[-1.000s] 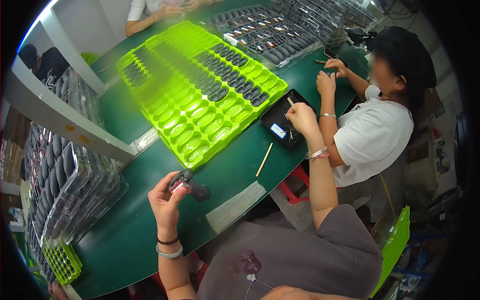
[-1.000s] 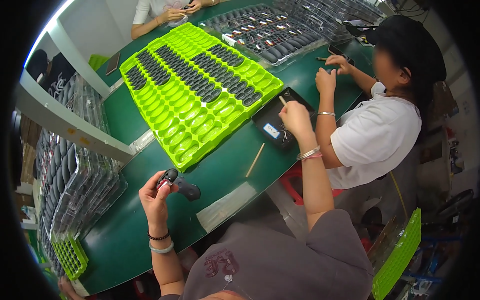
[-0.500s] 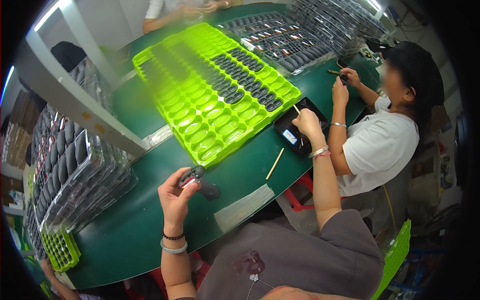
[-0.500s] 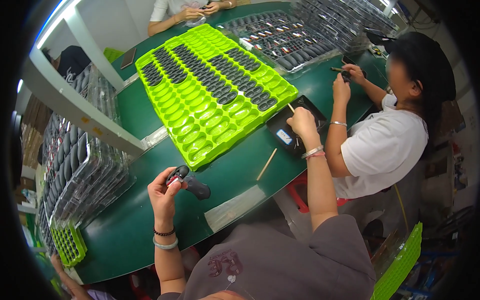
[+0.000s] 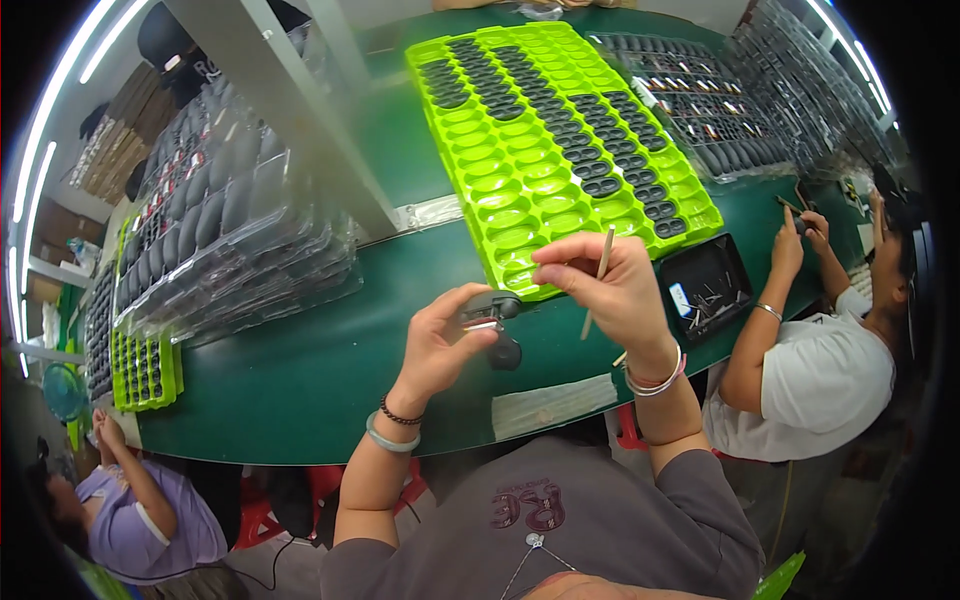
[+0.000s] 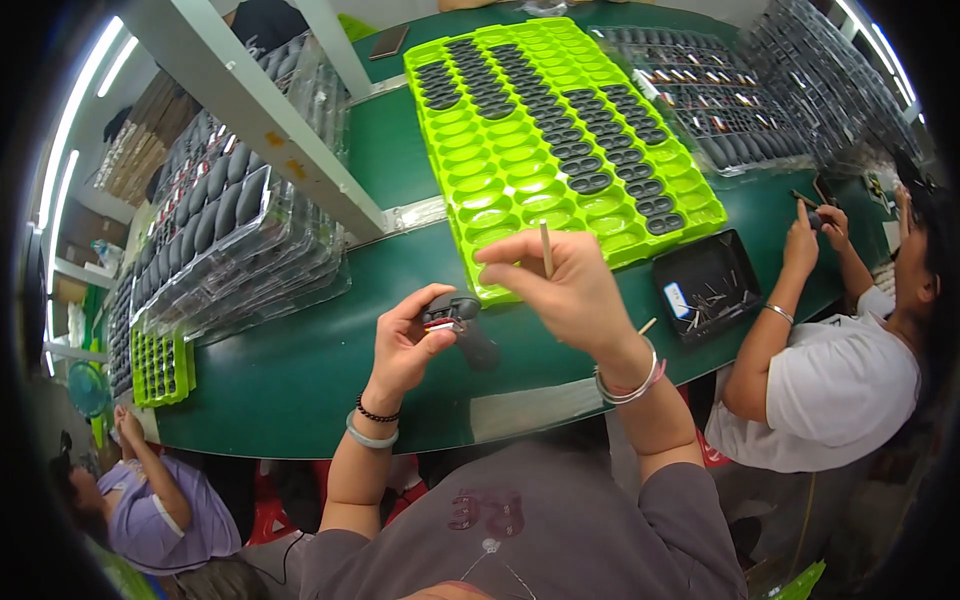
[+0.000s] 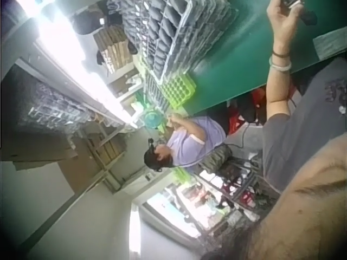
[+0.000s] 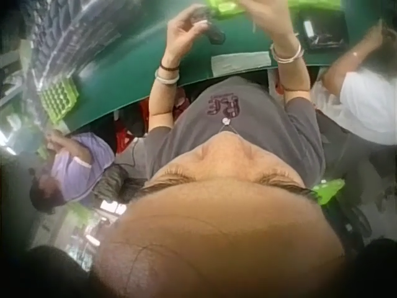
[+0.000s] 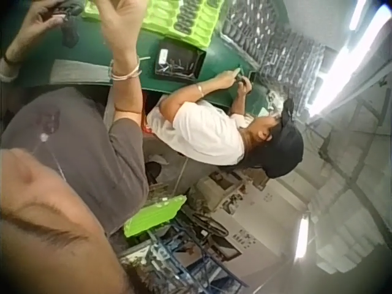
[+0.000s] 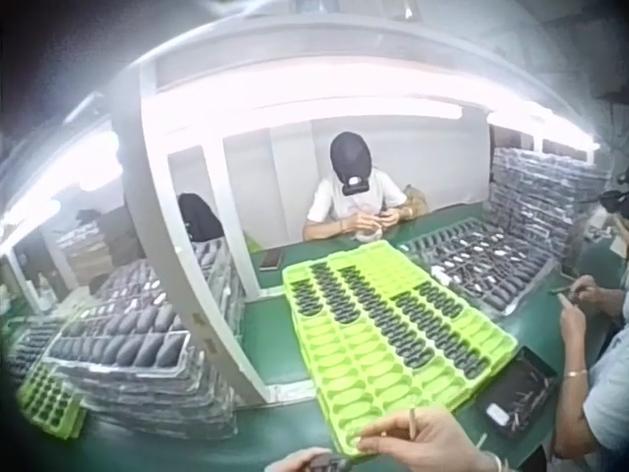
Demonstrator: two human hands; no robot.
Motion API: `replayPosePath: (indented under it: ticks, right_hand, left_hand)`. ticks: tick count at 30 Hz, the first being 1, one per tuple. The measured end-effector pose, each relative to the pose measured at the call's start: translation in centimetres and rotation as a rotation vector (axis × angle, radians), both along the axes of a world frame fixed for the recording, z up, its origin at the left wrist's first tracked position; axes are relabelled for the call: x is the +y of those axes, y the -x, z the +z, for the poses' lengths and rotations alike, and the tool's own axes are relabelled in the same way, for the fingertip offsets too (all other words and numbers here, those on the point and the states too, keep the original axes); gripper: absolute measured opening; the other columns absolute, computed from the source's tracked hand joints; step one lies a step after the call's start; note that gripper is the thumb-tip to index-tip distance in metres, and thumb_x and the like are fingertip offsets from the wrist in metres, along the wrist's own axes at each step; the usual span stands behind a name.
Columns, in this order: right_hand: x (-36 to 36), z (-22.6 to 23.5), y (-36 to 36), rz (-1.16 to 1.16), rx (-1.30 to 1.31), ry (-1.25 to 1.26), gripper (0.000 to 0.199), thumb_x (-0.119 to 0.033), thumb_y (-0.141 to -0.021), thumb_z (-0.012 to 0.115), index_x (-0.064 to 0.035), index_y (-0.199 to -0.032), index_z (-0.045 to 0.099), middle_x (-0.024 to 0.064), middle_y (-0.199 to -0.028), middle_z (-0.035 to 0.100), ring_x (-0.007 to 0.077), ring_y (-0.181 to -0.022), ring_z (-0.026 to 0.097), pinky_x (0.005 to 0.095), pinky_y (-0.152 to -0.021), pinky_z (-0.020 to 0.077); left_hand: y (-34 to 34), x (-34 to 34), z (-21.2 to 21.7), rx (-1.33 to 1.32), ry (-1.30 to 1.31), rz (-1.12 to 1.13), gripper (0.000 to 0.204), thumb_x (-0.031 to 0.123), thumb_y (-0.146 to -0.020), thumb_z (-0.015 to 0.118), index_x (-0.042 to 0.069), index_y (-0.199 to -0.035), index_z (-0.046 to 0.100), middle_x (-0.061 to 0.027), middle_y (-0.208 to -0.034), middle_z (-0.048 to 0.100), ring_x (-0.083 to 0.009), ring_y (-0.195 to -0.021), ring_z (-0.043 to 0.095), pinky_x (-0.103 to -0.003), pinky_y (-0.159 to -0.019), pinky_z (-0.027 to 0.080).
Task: The person assembles small plastic components by taking an inner component from a tray and inserting it into a plastic shell using tweezers and an alignment stick, then placing the finished part into a tray.
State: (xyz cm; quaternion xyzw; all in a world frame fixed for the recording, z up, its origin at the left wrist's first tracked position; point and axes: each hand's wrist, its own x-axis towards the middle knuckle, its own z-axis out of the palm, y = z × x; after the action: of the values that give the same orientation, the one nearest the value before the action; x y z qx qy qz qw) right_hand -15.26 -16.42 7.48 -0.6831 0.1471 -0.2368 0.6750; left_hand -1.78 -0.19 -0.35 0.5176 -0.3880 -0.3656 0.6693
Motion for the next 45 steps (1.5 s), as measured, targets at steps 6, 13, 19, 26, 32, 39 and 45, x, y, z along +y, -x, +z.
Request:
replayPosePath:
  ticks: [6,13,19,26,32,39,45]
  right_hand:
    - [1.9,-1.6,-1.5,-0.007,-0.120,-0.219,0.012,0.002,-0.081,0.062,0.0059,-0.092,0.064,0.0084,-0.086,0.067,0.0119,-0.079,0.064,0.0232,-0.071,0.0517]
    - [2.5,-2.8,-1.5,-0.087,-0.065,0.225,0.011,0.000,-0.079,0.064,0.0015,-0.089,0.064,0.0091,-0.086,0.065,0.0163,-0.079,0.063,0.0250,-0.067,0.0495]
    - [2.8,-3.1,-1.8,-0.113,-0.048,0.287,0.008,-0.002,-0.077,0.064,0.0009,-0.084,0.062,0.0116,-0.082,0.064,0.0228,-0.075,0.062,0.0295,-0.067,0.0482]
    - [3.0,-2.9,-1.8,-0.119,-0.047,0.287,0.008,-0.003,-0.078,0.064,0.0010,-0.084,0.062,0.0113,-0.082,0.063,0.0227,-0.075,0.061,0.0291,-0.067,0.0475]
    - [3.3,-3.4,-1.9,-0.139,-0.062,0.238,0.008,-0.003,-0.078,0.064,0.0009,-0.084,0.062,0.0110,-0.081,0.063,0.0211,-0.074,0.061,0.0281,-0.065,0.0473]
    - [3.2,-3.2,-1.9,-0.143,-0.030,0.218,0.009,-0.002,-0.077,0.065,0.0008,-0.085,0.062,0.0109,-0.081,0.063,0.0200,-0.074,0.061,0.0271,-0.065,0.0471]
    - [3.1,-3.2,-1.9,-0.107,-0.075,0.240,0.008,-0.001,-0.077,0.064,0.0007,-0.085,0.062,0.0109,-0.086,0.064,0.0207,-0.079,0.061,0.0279,-0.070,0.0474]
  left_hand:
    - [0.0,0.0,0.1,0.089,0.021,-0.046,0.047,0.008,-0.079,0.070,-0.005,-0.119,0.050,-0.0067,-0.106,0.057,-0.0126,-0.094,0.055,-0.027,-0.082,0.046]
    - [0.0,0.1,0.2,0.129,0.014,-0.025,0.050,0.012,-0.078,0.072,-0.005,-0.119,0.050,-0.0068,-0.105,0.057,-0.0125,-0.094,0.055,-0.027,-0.082,0.046]
    - [-0.2,0.2,0.1,0.116,0.018,-0.003,0.051,0.013,-0.077,0.073,-0.005,-0.119,0.050,-0.0072,-0.106,0.056,-0.0134,-0.095,0.055,-0.027,-0.083,0.045]
    - [-0.2,0.3,0.2,0.070,0.023,0.009,0.050,0.012,-0.077,0.073,-0.005,-0.119,0.051,-0.0073,-0.106,0.056,-0.0139,-0.096,0.054,-0.028,-0.084,0.045]
    - [-0.2,0.3,0.2,0.049,0.023,0.020,0.050,0.011,-0.077,0.073,-0.005,-0.118,0.051,-0.0077,-0.107,0.056,-0.0145,-0.097,0.054,-0.028,-0.085,0.045]
    - [-0.2,0.3,0.2,0.027,0.026,0.014,0.049,0.009,-0.076,0.072,-0.005,-0.119,0.051,-0.0082,-0.109,0.055,-0.0150,-0.099,0.054,-0.029,-0.086,0.045]
    - [-0.4,0.3,0.1,0.030,0.020,0.037,0.049,0.008,-0.076,0.072,-0.005,-0.118,0.051,-0.0080,-0.108,0.055,-0.0148,-0.098,0.054,-0.029,-0.085,0.045]
